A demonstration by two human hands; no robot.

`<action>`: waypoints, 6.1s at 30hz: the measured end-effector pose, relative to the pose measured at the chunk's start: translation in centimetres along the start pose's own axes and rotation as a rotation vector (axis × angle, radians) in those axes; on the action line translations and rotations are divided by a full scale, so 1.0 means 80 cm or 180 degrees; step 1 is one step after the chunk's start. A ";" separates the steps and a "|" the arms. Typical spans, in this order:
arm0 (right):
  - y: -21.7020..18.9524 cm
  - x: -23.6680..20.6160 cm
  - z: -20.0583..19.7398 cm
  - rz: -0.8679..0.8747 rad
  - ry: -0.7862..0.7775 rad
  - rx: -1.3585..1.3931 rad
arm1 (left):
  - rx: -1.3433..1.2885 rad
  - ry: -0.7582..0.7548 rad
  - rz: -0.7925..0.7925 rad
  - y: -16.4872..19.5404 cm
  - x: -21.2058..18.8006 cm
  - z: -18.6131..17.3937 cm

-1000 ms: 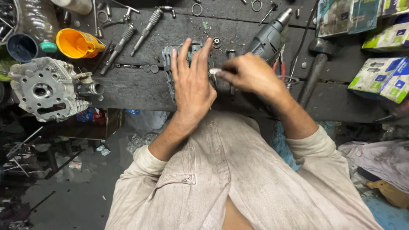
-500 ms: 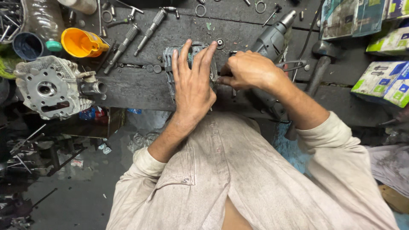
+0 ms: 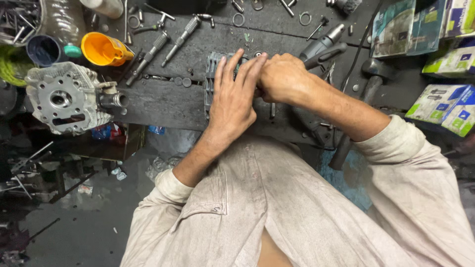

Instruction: The person scrapes old gasket residue off the mating surface of a motorcycle engine cylinder head using a small scraper, working around the combustion chamber and bolt holes. They then carry a small metal piece to a bench grinder and grind it, producing sparks.

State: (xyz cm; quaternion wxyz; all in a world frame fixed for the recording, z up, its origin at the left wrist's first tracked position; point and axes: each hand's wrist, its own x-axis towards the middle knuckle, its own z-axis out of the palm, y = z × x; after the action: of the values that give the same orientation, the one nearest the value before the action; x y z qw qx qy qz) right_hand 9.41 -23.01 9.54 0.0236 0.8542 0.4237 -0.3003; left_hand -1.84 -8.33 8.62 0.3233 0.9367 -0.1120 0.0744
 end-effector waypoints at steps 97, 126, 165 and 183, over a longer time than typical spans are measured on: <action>-0.031 -0.057 0.025 -0.0097 0.1045 -0.0203 | -0.0414 0.0331 -0.0138 -0.001 -0.005 0.006; 0.028 -0.033 0.013 -0.0257 -0.0432 0.0767 | -0.2278 0.0476 0.0014 0.017 0.002 0.004; -0.001 -0.049 0.025 0.0930 0.0034 0.1082 | -0.2238 0.0391 -0.0076 0.006 -0.001 -0.009; 0.010 -0.043 -0.007 0.0685 -0.1085 0.1010 | -0.2070 0.0598 -0.0013 -0.001 -0.002 -0.015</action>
State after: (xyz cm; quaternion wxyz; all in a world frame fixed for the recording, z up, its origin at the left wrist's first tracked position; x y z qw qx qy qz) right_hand 8.72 -25.83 11.70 -0.0078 0.8245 0.2678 -0.4984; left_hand -2.05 -7.49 9.46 0.6143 0.7738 -0.0977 0.1202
